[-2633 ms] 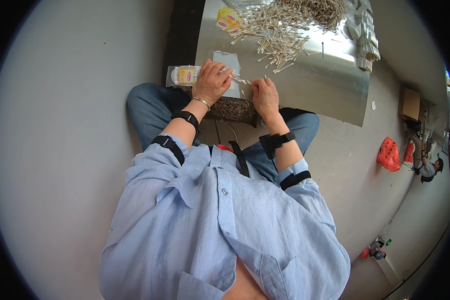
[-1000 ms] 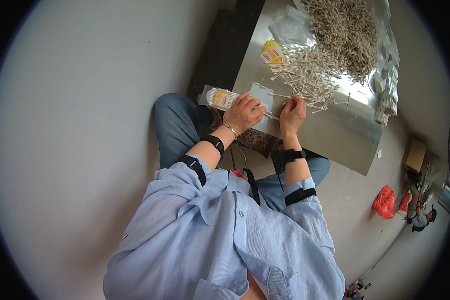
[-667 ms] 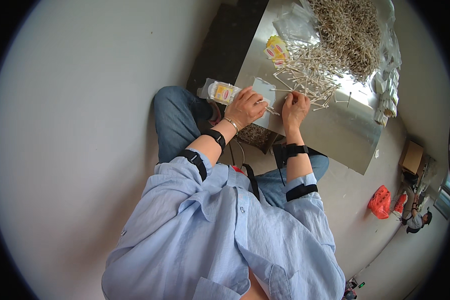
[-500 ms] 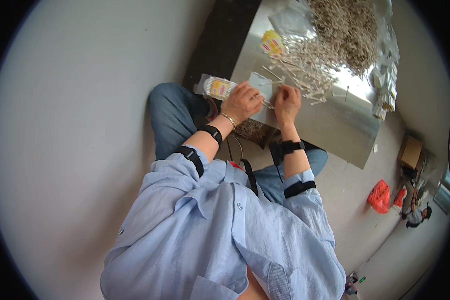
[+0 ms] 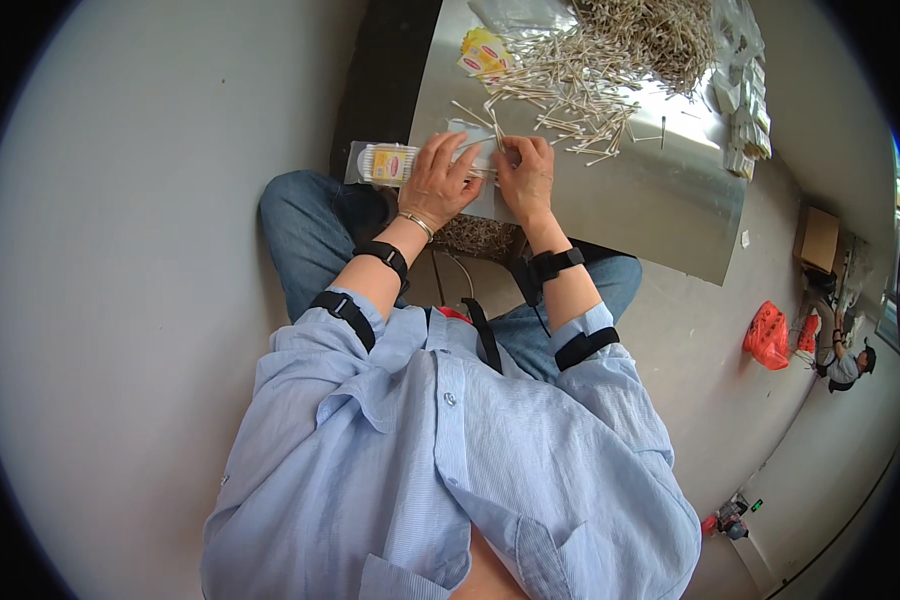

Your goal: Manually organizing and packing cotton swabs into small plastic bags.

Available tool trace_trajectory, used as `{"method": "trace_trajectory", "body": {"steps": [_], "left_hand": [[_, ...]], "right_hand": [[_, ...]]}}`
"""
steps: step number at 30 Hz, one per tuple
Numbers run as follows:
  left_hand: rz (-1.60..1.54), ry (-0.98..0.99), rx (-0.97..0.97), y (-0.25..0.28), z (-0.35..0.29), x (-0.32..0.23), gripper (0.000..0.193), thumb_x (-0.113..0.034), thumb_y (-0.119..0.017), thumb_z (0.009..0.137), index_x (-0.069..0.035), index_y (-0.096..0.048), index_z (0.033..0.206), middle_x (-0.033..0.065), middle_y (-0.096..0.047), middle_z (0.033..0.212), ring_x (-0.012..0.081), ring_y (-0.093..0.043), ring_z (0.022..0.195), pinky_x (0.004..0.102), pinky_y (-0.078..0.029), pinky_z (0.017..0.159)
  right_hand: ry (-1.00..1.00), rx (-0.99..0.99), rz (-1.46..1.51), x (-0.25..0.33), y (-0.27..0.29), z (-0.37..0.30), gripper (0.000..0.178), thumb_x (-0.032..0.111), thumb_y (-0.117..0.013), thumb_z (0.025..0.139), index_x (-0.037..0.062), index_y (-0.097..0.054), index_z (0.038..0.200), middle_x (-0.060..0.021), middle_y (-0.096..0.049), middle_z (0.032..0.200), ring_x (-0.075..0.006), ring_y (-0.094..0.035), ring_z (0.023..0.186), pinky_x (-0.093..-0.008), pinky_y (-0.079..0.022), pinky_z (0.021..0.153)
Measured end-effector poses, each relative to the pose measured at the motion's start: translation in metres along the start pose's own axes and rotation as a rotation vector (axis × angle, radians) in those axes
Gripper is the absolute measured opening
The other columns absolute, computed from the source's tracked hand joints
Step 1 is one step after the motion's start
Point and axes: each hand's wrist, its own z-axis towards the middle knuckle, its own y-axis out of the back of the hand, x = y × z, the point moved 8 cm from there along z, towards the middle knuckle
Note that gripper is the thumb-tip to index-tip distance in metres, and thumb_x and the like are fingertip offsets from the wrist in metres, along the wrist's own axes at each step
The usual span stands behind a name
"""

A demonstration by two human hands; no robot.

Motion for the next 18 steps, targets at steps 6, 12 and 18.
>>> {"method": "trace_trajectory", "body": {"steps": [6, 12, 18], "left_hand": [[0.039, -0.033, 0.058, -0.005, 0.001, -0.001, 0.045, -0.024, -0.068, 0.076, -0.01, -0.058, 0.118, 0.0041, -0.058, 0.118, 0.0208, -0.049, 0.119, 0.0414, -0.033, 0.111], [0.011, -0.023, 0.102, -0.008, 0.0, -0.001, 0.042, -0.023, -0.066, 0.078, -0.012, -0.058, 0.118, 0.0031, -0.058, 0.114, 0.0187, -0.051, 0.116, 0.0416, -0.031, 0.112], [0.008, -0.002, 0.11, -0.008, -0.001, 0.002, 0.046, -0.024, -0.067, 0.078, -0.012, -0.056, 0.121, 0.0041, -0.056, 0.117, 0.0198, -0.05, 0.117, 0.0421, -0.031, 0.112]], "right_hand": [[-0.018, -0.029, 0.009, -0.019, 0.002, 0.001, 0.013, 0.0, -0.062, 0.079, 0.0074, -0.065, 0.089, -0.0096, -0.059, 0.088, -0.0313, -0.054, 0.087, -0.0403, -0.045, 0.078], [0.052, 0.04, 0.139, -0.018, 0.006, -0.003, 0.018, -0.002, -0.062, 0.078, 0.0097, -0.067, 0.089, -0.0072, -0.059, 0.087, -0.0297, -0.053, 0.087, -0.0392, -0.044, 0.078], [0.212, 0.12, 0.049, -0.004, 0.002, -0.006, 0.023, 0.0, -0.063, 0.077, 0.0155, -0.071, 0.092, -0.0036, -0.059, 0.087, -0.0271, -0.053, 0.089, -0.0395, -0.042, 0.08]]}}
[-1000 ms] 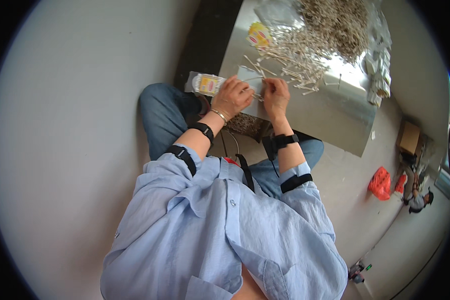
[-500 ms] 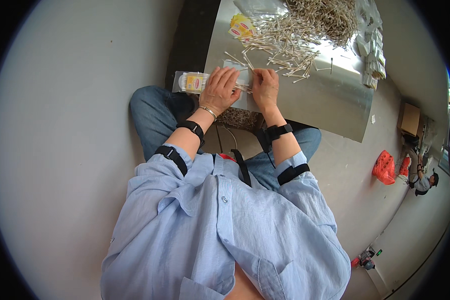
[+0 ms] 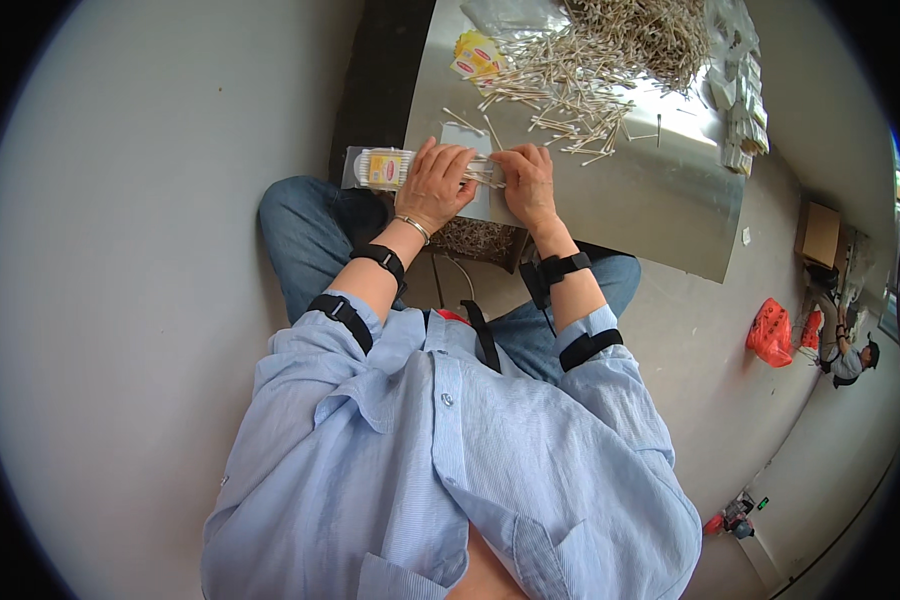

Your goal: Manually organizing and packing cotton swabs into small plastic bags.

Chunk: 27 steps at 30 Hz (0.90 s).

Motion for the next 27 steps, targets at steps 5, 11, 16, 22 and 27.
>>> {"method": "trace_trajectory", "body": {"steps": [5, 11, 16, 22, 27], "left_hand": [[0.01, -0.018, -0.033, 0.004, 0.0, -0.001, 0.052, -0.023, -0.07, 0.075, -0.01, -0.055, 0.123, 0.0064, -0.054, 0.123, 0.0228, -0.047, 0.121, 0.0433, -0.031, 0.112], [-0.045, -0.056, -0.008, 0.0, 0.005, -0.006, 0.047, -0.019, -0.07, 0.075, -0.008, -0.058, 0.119, 0.0081, -0.055, 0.119, 0.0254, -0.05, 0.118, 0.0457, -0.034, 0.11], [0.012, -0.055, -0.016, 0.0, -0.001, 0.002, 0.045, -0.017, -0.071, 0.074, -0.006, -0.058, 0.116, 0.0093, -0.056, 0.113, 0.0274, -0.052, 0.113, 0.0461, -0.035, 0.109], [0.036, -0.071, -0.023, -0.001, 0.004, -0.006, 0.051, -0.018, -0.073, 0.072, -0.005, -0.057, 0.118, 0.01, -0.054, 0.116, 0.0298, -0.049, 0.116, 0.0482, -0.033, 0.109], [0.01, -0.045, -0.039, 0.001, 0.004, -0.003, 0.054, -0.017, -0.074, 0.073, -0.002, -0.053, 0.12, 0.0125, -0.051, 0.123, 0.0316, -0.047, 0.119, 0.0492, -0.033, 0.109]], "right_hand": [[0.016, 0.019, -0.04, 0.017, -0.007, 0.007, 0.021, 0.006, -0.067, 0.076, 0.0152, -0.07, 0.094, -0.0027, -0.059, 0.09, -0.027, -0.053, 0.091, -0.0398, -0.041, 0.083], [-0.213, -0.185, -0.14, 0.001, -0.006, 0.031, 0.021, 0.012, -0.07, 0.075, 0.0117, -0.067, 0.095, -0.0092, -0.058, 0.093, -0.0319, -0.053, 0.093, -0.043, -0.043, 0.083], [-0.417, -0.045, -0.155, -0.017, -0.037, 0.048, 0.013, 0.011, -0.062, 0.078, 0.0105, -0.066, 0.091, -0.0123, -0.06, 0.096, -0.0337, -0.055, 0.096, -0.0447, -0.046, 0.084], [-0.364, 0.029, -0.127, -0.009, -0.031, 0.052, 0.014, 0.011, -0.059, 0.078, 0.0106, -0.067, 0.09, -0.0115, -0.062, 0.096, -0.0318, -0.054, 0.099, -0.0414, -0.045, 0.085], [-0.358, 0.08, -0.172, 0.003, -0.038, 0.055, 0.011, 0.014, -0.063, 0.078, 0.0125, -0.068, 0.088, -0.0085, -0.062, 0.095, -0.0308, -0.054, 0.098, -0.0406, -0.044, 0.084]]}}
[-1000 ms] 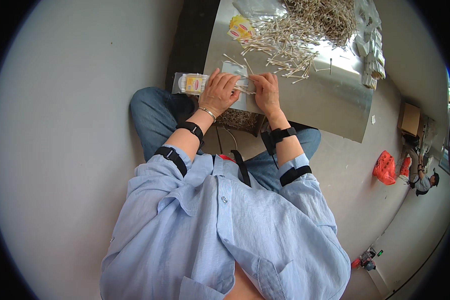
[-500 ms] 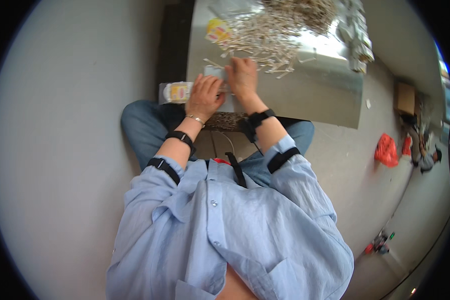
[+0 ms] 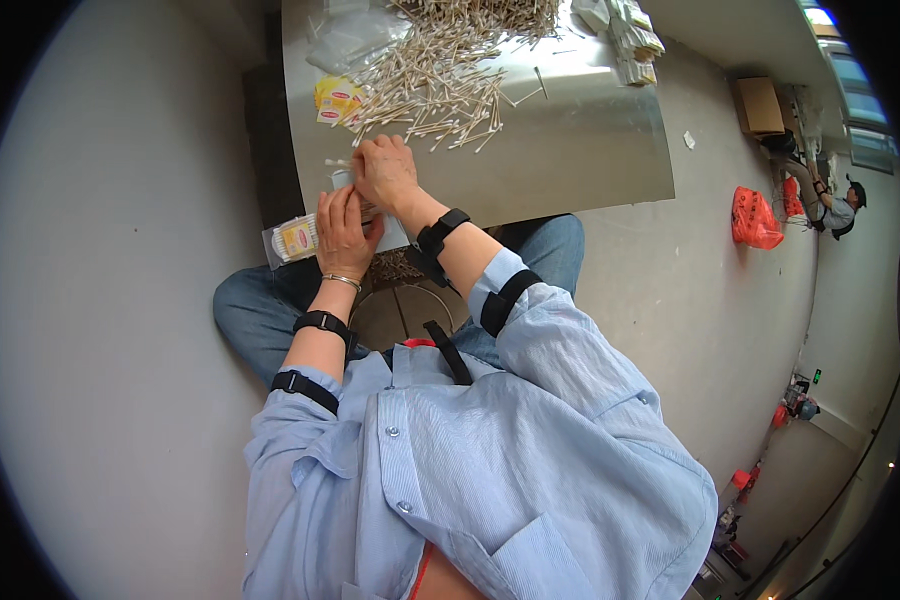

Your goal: Manually organizing and packing cotton swabs into small plastic bags.

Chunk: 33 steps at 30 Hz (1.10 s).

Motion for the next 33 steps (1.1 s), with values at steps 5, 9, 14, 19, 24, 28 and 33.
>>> {"method": "trace_trajectory", "body": {"steps": [5, 9, 14, 19, 24, 28, 33], "left_hand": [[-0.01, 0.005, -0.048, 0.002, -0.005, 0.004, 0.057, -0.018, -0.074, 0.074, -0.003, -0.049, 0.122, 0.0145, -0.05, 0.126, 0.0341, -0.046, 0.121, 0.0485, -0.034, 0.109], [-0.078, 0.009, -0.093, 0.003, -0.003, 0.004, 0.065, -0.018, -0.074, 0.073, -0.004, -0.043, 0.128, 0.0151, -0.049, 0.13, 0.0347, -0.044, 0.124, 0.0468, -0.033, 0.11], [0.002, 0.042, -0.035, 0.002, -0.002, 0.004, 0.059, -0.023, -0.072, 0.073, -0.006, -0.049, 0.125, 0.0104, -0.052, 0.127, 0.0276, -0.045, 0.125, 0.0456, -0.03, 0.112], [0.009, 0.021, 0.009, 0.001, -0.004, 0.002, 0.049, -0.025, -0.068, 0.079, -0.008, -0.053, 0.122, 0.0091, -0.055, 0.123, 0.0254, -0.048, 0.121, 0.0454, -0.032, 0.111], [-0.004, 0.03, 0.014, 0.001, -0.002, 0.002, 0.048, -0.023, -0.068, 0.079, -0.007, -0.054, 0.122, 0.0094, -0.055, 0.124, 0.0262, -0.049, 0.121, 0.0431, -0.034, 0.111], [-0.029, 0.022, -0.01, 0.001, -0.002, 0.001, 0.046, -0.021, -0.069, 0.076, -0.005, -0.057, 0.117, 0.0089, -0.057, 0.12, 0.0263, -0.05, 0.12, 0.0393, -0.04, 0.107], [-0.043, 0.025, -0.012, 0.003, -0.004, 0.003, 0.044, -0.018, -0.068, 0.076, -0.005, -0.058, 0.117, 0.0093, -0.057, 0.12, 0.0264, -0.05, 0.12, 0.0364, -0.042, 0.105]], "right_hand": [[0.12, 0.035, 0.065, 0.004, -0.006, -0.008, 0.007, 0.015, -0.065, 0.077, 0.014, -0.068, 0.083, -0.0061, -0.062, 0.092, -0.0303, -0.054, 0.094, -0.0407, -0.044, 0.082], [0.316, 0.049, 0.044, 0.005, 0.001, -0.023, 0.007, 0.013, -0.067, 0.074, 0.015, -0.069, 0.08, -0.0048, -0.062, 0.087, -0.0288, -0.053, 0.089, -0.0395, -0.044, 0.078], [0.231, -0.047, 0.163, -0.023, 0.035, -0.039, 0.018, 0.008, -0.071, 0.07, 0.0146, -0.07, 0.086, -0.0034, -0.063, 0.092, -0.0285, -0.054, 0.094, -0.0394, -0.046, 0.081], [0.137, -0.009, 0.085, -0.048, 0.058, -0.073, 0.02, 0.005, -0.072, 0.069, 0.0115, -0.069, 0.087, -0.0053, -0.062, 0.092, -0.0291, -0.055, 0.091, -0.0389, -0.047, 0.08], [0.146, -0.056, 0.141, -0.062, 0.05, -0.08, 0.018, 0.005, -0.072, 0.072, 0.0079, -0.068, 0.089, -0.007, -0.06, 0.09, -0.0295, -0.056, 0.09, -0.0387, -0.048, 0.078], [-0.041, -0.088, 0.258, -0.079, 0.047, -0.078, 0.014, 0.005, -0.07, 0.074, 0.0074, -0.067, 0.088, -0.0081, -0.06, 0.089, -0.0303, -0.057, 0.088, -0.0387, -0.048, 0.078], [-0.091, -0.018, 0.028, -0.072, 0.042, -0.059, 0.008, 0.009, -0.065, 0.08, 0.0076, -0.065, 0.088, -0.0108, -0.06, 0.09, -0.0323, -0.057, 0.091, -0.0413, -0.048, 0.079]]}}
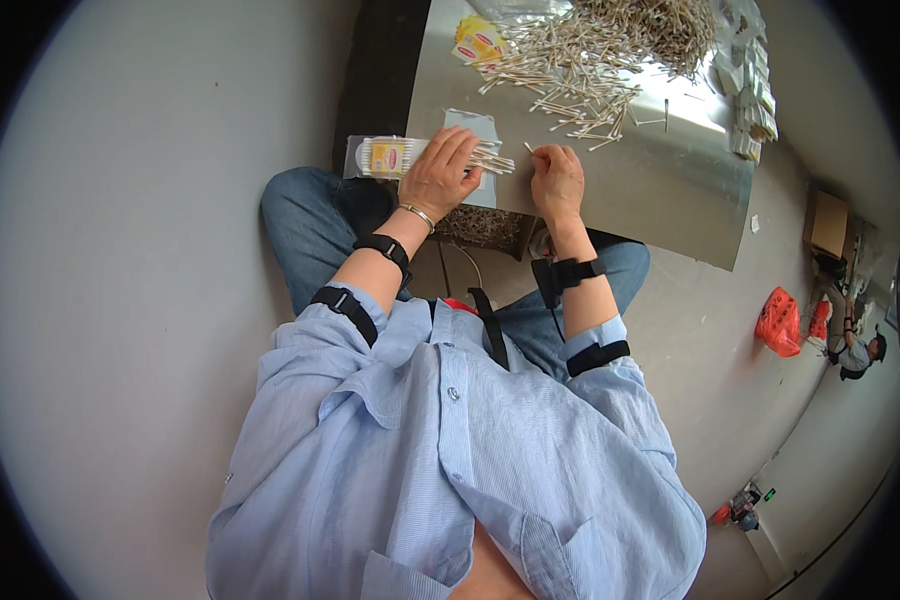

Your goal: Manually organizing and packing cotton swabs into small plastic bags.

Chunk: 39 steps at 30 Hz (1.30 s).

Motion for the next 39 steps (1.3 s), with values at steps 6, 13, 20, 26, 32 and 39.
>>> {"method": "trace_trajectory", "body": {"steps": [6, 13, 20, 26, 32, 39], "left_hand": [[-0.02, 0.006, 0.009, -0.005, -0.001, -0.001, 0.052, -0.017, -0.07, 0.077, -0.006, -0.052, 0.125, 0.0113, -0.052, 0.129, 0.0275, -0.047, 0.126, 0.0369, -0.042, 0.105], [-0.064, 0.049, -0.041, -0.002, -0.003, 0.005, 0.071, -0.021, -0.073, 0.077, -0.001, -0.037, 0.135, 0.0185, -0.041, 0.14, 0.0328, -0.04, 0.132, 0.041, -0.036, 0.111], [0.134, -0.007, 0.027, -0.004, -0.004, 0.0, 0.056, -0.021, -0.058, 0.085, 0.0, -0.042, 0.134, 0.015, -0.045, 0.137, 0.0288, -0.04, 0.132, 0.0408, -0.031, 0.114], [0.026, 0.052, -0.039, 0.002, -0.002, -0.004, 0.045, -0.018, -0.055, 0.085, -0.002, -0.05, 0.127, 0.0118, -0.052, 0.132, 0.0249, -0.044, 0.129, 0.0388, -0.031, 0.114], [-0.065, 0.091, -0.07, -0.004, -0.006, 0.001, 0.042, -0.017, -0.055, 0.087, -0.004, -0.051, 0.125, 0.0103, -0.053, 0.13, 0.0246, -0.045, 0.128, 0.0386, -0.033, 0.113], [-0.036, 0.082, -0.12, 0.001, -0.002, 0.001, 0.039, -0.017, -0.057, 0.086, -0.004, -0.053, 0.123, 0.012, -0.056, 0.126, 0.025, -0.048, 0.125, 0.0384, -0.034, 0.111]], "right_hand": [[0.264, 0.069, -0.046, 0.045, -0.024, 0.03, 0.008, 0.009, -0.061, 0.082, 0.0099, -0.063, 0.09, -0.0092, -0.06, 0.094, -0.0333, -0.055, 0.094, -0.0423, -0.045, 0.081], [0.437, 0.079, -0.031, 0.088, -0.037, 0.011, 0.019, 0.009, -0.058, 0.085, 0.0097, -0.063, 0.103, -0.0089, -0.058, 0.108, -0.0339, -0.051, 0.103, -0.0452, -0.041, 0.088], [0.518, 0.208, -0.216, 0.07, -0.055, -0.039, 0.061, 0.035, -0.041, 0.097, -0.002, -0.028, 0.145, -0.0208, -0.024, 0.153, -0.0379, -0.017, 0.143, -0.0473, -0.014, 0.116], [0.478, 0.246, -0.219, 0.065, -0.059, -0.043, 0.076, 0.054, -0.021, 0.097, -0.002, -0.018, 0.149, -0.0216, -0.014, 0.156, -0.0352, -0.008, 0.146, -0.0453, -0.004, 0.117], [0.461, 0.232, -0.264, 0.064, -0.06, -0.042, 0.075, 0.053, -0.021, 0.097, -0.0013, -0.017, 0.149, -0.021, -0.014, 0.156, -0.0343, -0.007, 0.146, -0.0446, -0.003, 0.118], [0.457, 0.216, -0.244, 0.066, -0.06, -0.036, 0.076, 0.055, -0.021, 0.096, 0.0009, -0.018, 0.149, -0.0181, -0.014, 0.157, -0.0327, -0.006, 0.146, -0.0446, -0.003, 0.117]]}}
